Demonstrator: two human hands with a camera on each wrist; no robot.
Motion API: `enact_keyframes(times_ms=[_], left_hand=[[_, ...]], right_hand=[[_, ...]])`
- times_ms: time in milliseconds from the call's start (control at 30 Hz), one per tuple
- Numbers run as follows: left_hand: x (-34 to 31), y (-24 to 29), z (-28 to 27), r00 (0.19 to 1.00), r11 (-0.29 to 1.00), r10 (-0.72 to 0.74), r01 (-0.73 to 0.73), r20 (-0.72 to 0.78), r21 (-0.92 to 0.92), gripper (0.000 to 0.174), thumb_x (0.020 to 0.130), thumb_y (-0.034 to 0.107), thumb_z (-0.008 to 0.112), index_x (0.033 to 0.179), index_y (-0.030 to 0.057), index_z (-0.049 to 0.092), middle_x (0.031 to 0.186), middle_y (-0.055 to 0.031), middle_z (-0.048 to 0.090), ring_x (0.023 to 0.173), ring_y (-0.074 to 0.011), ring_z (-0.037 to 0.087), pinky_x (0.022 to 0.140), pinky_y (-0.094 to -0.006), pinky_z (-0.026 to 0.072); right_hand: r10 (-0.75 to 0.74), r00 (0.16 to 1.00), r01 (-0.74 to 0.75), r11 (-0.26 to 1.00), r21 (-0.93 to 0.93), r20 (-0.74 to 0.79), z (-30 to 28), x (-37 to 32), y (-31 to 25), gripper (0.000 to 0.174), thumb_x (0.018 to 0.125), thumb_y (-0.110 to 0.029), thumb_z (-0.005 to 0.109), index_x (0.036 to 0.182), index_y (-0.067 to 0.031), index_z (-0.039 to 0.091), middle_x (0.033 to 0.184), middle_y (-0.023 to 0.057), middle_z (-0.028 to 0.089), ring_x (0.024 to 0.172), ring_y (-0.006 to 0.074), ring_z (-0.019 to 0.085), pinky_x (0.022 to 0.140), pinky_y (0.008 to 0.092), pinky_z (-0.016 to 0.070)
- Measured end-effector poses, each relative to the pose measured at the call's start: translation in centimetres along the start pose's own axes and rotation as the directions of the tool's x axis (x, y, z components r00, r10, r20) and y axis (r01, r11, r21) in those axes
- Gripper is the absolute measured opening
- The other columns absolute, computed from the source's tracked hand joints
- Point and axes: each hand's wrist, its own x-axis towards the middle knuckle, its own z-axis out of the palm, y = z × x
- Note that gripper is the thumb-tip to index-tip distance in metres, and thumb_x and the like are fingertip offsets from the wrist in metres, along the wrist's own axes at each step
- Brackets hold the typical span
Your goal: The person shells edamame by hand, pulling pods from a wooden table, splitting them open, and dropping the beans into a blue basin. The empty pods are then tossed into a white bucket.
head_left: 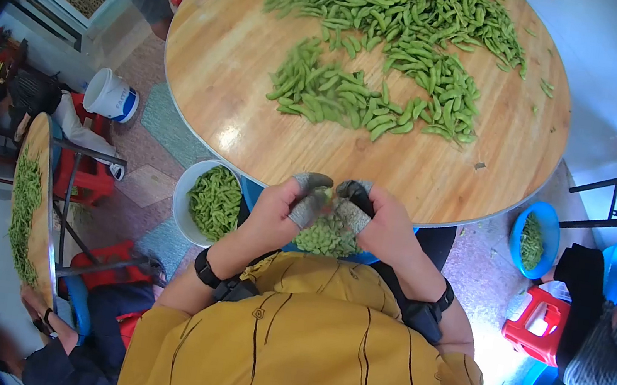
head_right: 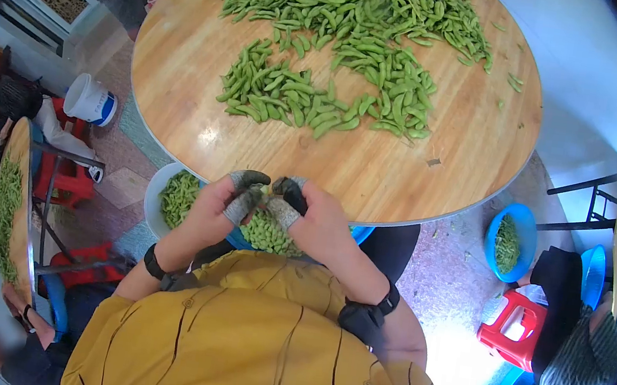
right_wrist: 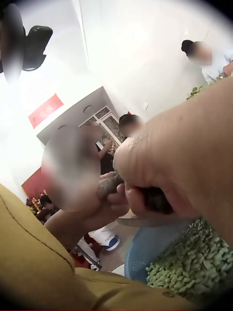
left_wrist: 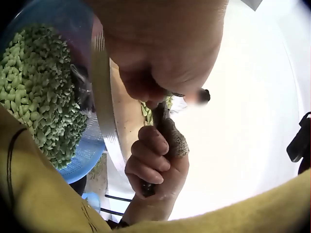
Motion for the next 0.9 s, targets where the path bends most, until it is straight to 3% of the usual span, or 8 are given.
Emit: enact_keyframes(times_ms=[33,133,200,433,533,767,867,900], left_hand=[[-0.3,0.2,0.1,0.999,0.997,0.036,-0.039,0.037,0.072,0.032,0.09,0.008,0.058,0.121,0.0027,0.05,0.086,-0.0072,0.068,0.071,-0.0096,0.061,0.061,-0.0216,0.0459],[-0.5,0.6,-0.3,0.99,0.993,0.002,-0.018,0.138,0.117,0.048,0.088,0.008,0.062,0.13,0.0041,0.039,0.088,-0.0052,0.068,0.069,-0.0071,0.058,0.061,-0.021,0.0442],[-0.6,0.8,-0.7,0.971,0.978,-0.081,0.12,0.223,-0.169,0.051,0.086,0.008,0.065,0.13,0.0042,0.039,0.087,-0.0053,0.067,0.07,-0.0073,0.058,0.061,-0.0213,0.0444],[-1.0,0.3,-1.2,0.977,0.992,-0.09,0.106,0.192,-0.072,0.052,0.087,0.011,0.065,0.131,0.0051,0.038,0.078,-0.0034,0.064,0.06,-0.0066,0.055,0.053,-0.0207,0.0413],[-1.3,-0.1,-1.0,0.967,0.958,-0.041,0.109,0.252,-0.265,0.049,0.09,0.011,0.06,0.133,0.0054,0.038,0.076,-0.0028,0.062,0.056,-0.0056,0.051,0.049,-0.0196,0.038],[-1.7,-1.0,-0.7,0.966,0.951,-0.003,0.082,0.258,-0.297,0.045,0.093,0.007,0.051,0.136,0.0059,0.036,0.087,-0.0023,0.062,0.062,-0.0046,0.05,0.053,-0.019,0.0376],[-1.8,-1.8,-0.6,0.975,0.976,0.052,-0.004,0.216,-0.218,0.046,0.09,0.003,0.049,0.135,0.0052,0.037,0.095,-0.0042,0.061,0.073,-0.0069,0.052,0.062,-0.0208,0.042],[-1.7,-2.4,-0.6,0.982,0.984,0.084,-0.055,0.171,-0.171,0.047,0.089,0.0,0.048,0.134,0.0046,0.038,0.098,-0.0053,0.06,0.079,-0.0086,0.053,0.067,-0.0222,0.044]], right_hand=[[-0.114,0.988,0.1,0.986,-0.135,-0.104,0.1,0.3,0.5,0.021,0.087,-0.014,0.061,0.105,-0.004,0.06,0.079,0.0001,0.061,0.066,0.0086,0.054,0.062,0.0252,0.0463],[-0.042,0.998,0.038,0.994,-0.098,-0.043,0.3,1.5,0.8,0.017,0.086,-0.015,0.062,0.098,-0.003,0.062,0.082,0.0012,0.064,0.07,0.0086,0.058,0.065,0.0269,0.0481],[-0.045,0.998,0.044,0.999,-0.024,-0.043,0.8,1.3,0.6,0.015,0.086,-0.014,0.062,0.097,-0.0023,0.061,0.081,0.001,0.064,0.07,0.0087,0.058,0.065,0.0269,0.0481],[-0.136,0.989,0.138,0.99,-0.032,0.06,1.8,1.1,1.0,0.013,0.088,-0.008,0.058,0.099,-0.0023,0.06,0.078,0.0006,0.063,0.068,0.0073,0.057,0.059,0.0227,0.0452],[0.091,0.98,-0.135,0.958,0.252,0.18,1.6,1.0,0.1,0.015,0.087,-0.007,0.057,0.102,-0.0032,0.059,0.078,-0.0004,0.062,0.066,0.0054,0.055,0.053,0.0199,0.041],[0.081,0.993,-0.1,0.957,0.273,0.081,2.6,0.8,0.7,0.016,0.087,-0.006,0.058,0.102,-0.0025,0.059,0.078,-0.0008,0.061,0.064,0.0046,0.052,0.051,0.0208,0.0398],[-0.098,0.993,0.099,0.995,0.007,-0.067,2.9,1.1,2.2,0.019,0.084,-0.008,0.061,0.101,-0.0009,0.058,0.078,0.0062,0.063,0.062,0.0154,0.058,0.055,0.0292,0.0447],[-0.31,0.949,0.279,0.914,-0.295,-0.062,2.8,1.1,2.2,0.02,0.083,-0.009,0.062,0.1,-0.0005,0.058,0.078,0.0106,0.062,0.065,0.0232,0.059,0.058,0.0338,0.0462]])
